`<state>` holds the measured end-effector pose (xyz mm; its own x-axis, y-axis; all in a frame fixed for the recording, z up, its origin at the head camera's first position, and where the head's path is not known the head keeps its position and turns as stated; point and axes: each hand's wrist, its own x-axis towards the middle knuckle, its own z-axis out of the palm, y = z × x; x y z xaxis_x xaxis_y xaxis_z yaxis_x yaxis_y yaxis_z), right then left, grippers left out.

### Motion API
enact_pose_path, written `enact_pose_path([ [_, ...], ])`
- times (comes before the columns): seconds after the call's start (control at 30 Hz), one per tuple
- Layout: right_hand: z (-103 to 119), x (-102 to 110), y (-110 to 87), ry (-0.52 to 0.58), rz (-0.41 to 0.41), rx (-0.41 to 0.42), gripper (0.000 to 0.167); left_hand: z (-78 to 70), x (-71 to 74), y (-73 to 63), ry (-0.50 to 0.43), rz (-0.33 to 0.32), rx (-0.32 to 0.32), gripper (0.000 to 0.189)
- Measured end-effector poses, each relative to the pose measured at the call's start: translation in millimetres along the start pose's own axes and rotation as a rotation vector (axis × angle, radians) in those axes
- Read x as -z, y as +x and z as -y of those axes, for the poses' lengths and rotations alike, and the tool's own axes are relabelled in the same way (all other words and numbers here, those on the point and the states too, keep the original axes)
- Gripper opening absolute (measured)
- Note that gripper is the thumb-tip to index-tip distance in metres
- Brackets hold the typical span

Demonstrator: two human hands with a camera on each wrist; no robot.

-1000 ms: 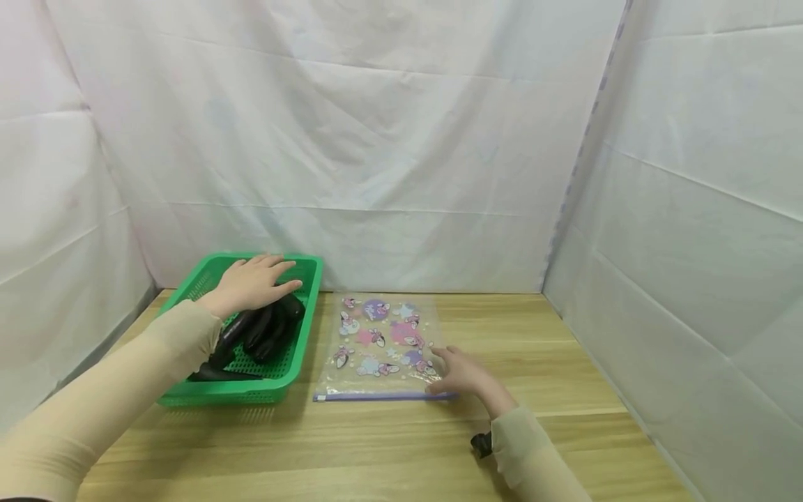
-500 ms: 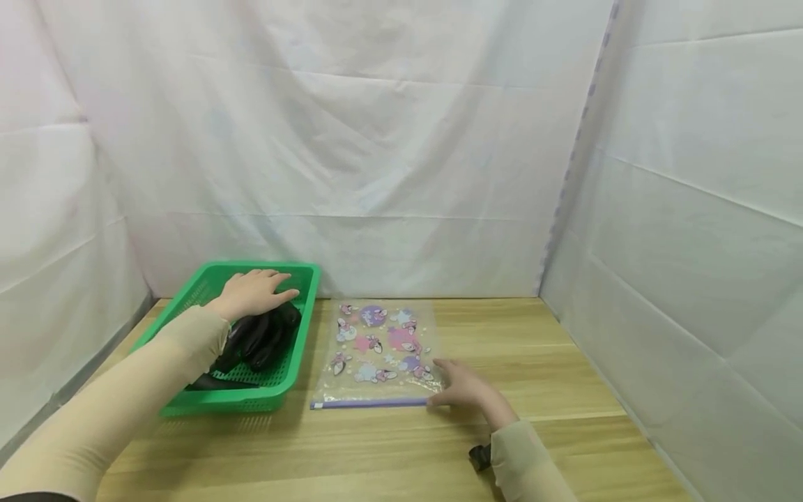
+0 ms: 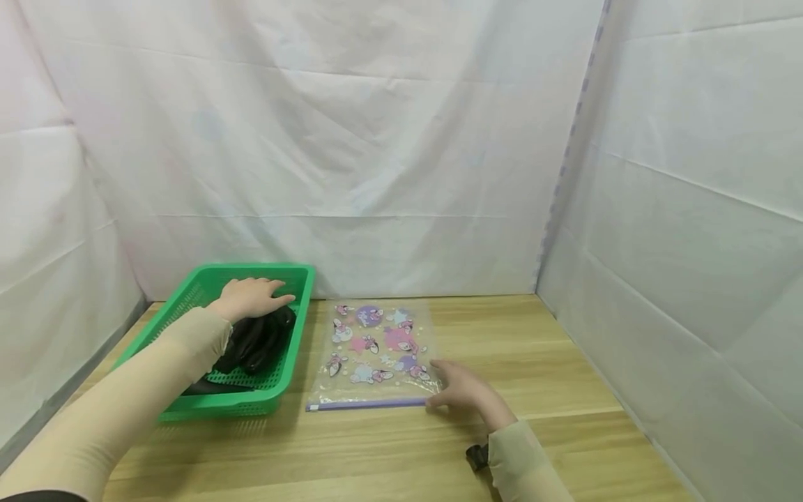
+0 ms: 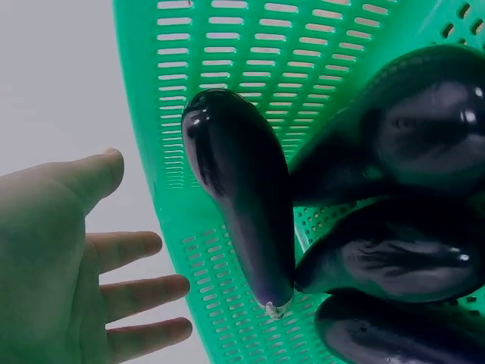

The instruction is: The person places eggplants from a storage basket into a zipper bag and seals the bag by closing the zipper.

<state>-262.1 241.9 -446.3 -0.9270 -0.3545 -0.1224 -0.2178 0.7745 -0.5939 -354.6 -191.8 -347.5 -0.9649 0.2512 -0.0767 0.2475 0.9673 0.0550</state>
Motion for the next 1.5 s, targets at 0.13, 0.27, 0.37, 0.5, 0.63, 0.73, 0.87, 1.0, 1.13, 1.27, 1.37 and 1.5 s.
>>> enact_pose_path([
  [0.13,2,-1,0.5,-0.002,-0.003,0.01,0.087,2.1,0.2,0.0,0.012,0.03,0.005,0.068],
  [0.27,0,-2,0.2,-0.003,-0.007,0.03,0.087,4.3,-3.8,1.9,0.012,0.063,0.015,0.069],
  [0.37,0,-3,0.2,0.0,-0.005,0.036,0.087,6.9,-8.4,3.0,0.0,0.071,0.02,0.07],
  [0.5,0,-5,-1.0,0.0,-0.004,0.025,0.087,7.8,-14.2,4.1,-0.034,0.083,0.025,0.069],
  [0.63,0,-8,-2.9,0.008,-0.006,0.013,0.087,6.1,-18.6,4.8,-0.058,0.119,0.032,0.068],
  [0.73,1,-8,-4.2,0.019,-0.008,0.019,0.086,4.2,-20.6,4.8,-0.068,0.145,0.044,0.067],
  [0.87,2,-9,-4.7,0.029,-0.006,0.027,0.086,3.0,-21.4,4.4,-0.079,0.154,0.055,0.069],
  [1.0,1,-9,-4.3,0.039,-0.002,0.037,0.087,3.7,-21.3,2.7,-0.079,0.155,0.058,0.07],
  [1.13,2,-7,-4.5,0.037,-0.002,0.046,0.086,4.6,-20.6,0.7,-0.076,0.152,0.055,0.071],
  [1.27,3,-5,-6.8,0.038,-0.011,0.043,0.086,2.4,-17.7,0.9,-0.104,0.153,0.05,0.067],
  [1.37,2,-4,-9.1,0.045,-0.017,0.034,0.087,-1.0,-15.1,1.7,-0.123,0.148,0.042,0.063],
  [1.5,1,-2,-11.6,0.046,-0.021,0.032,0.088,-5.5,-16.1,2.1,-0.111,0.127,0.029,0.061],
])
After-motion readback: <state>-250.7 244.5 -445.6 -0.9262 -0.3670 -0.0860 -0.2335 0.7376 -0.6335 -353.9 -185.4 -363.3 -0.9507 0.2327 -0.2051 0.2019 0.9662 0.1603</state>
